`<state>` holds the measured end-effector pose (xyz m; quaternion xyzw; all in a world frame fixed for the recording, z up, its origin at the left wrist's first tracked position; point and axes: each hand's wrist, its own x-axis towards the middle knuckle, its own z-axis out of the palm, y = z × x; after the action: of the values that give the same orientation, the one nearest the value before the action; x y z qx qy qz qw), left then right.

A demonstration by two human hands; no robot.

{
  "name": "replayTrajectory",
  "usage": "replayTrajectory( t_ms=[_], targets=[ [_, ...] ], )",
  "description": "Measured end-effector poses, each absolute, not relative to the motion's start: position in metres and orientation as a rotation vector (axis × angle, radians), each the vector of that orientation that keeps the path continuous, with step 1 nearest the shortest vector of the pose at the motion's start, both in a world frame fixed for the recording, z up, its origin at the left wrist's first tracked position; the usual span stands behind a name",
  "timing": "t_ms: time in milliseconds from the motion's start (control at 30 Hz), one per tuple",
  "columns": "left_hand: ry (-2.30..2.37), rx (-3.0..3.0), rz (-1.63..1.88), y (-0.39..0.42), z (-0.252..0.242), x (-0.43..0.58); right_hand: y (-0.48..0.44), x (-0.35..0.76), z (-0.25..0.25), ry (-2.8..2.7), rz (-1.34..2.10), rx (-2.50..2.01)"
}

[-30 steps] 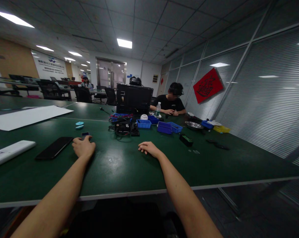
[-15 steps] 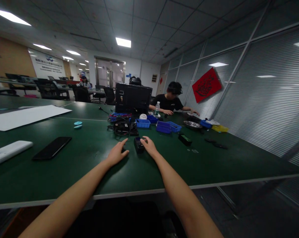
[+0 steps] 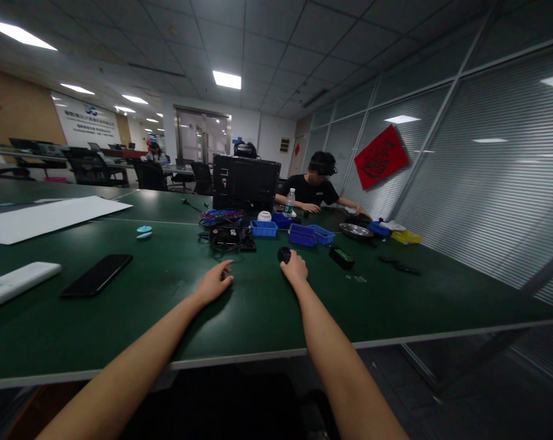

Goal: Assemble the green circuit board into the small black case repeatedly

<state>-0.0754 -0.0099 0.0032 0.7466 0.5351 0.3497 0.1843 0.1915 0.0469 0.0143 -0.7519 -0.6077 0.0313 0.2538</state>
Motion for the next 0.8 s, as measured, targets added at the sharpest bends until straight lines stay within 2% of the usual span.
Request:
replayTrajectory(
  t_ms=[167, 533, 700, 800],
  targets=[
    [1.505, 2.118, 0.961, -0.011, 0.004, -0.075, 0.056, 0.222, 0.008, -1.48, 0.026, -2.105],
    [1.508, 2.111, 0.919, -0.01, 0.004, -0.075, 0.053, 0.217, 0.01, -1.428, 0.029, -2.077],
    [1.51, 2.122, 0.933, -0.01, 0.003, -0.075, 0.044, 0.21, 0.026, -1.252, -0.212, -1.79],
    [1.503, 2.135, 0.945, -0.009, 0.002, -0.075, 0.046, 0.201, 0.028, -1.312, -0.026, -1.573]
  ],
)
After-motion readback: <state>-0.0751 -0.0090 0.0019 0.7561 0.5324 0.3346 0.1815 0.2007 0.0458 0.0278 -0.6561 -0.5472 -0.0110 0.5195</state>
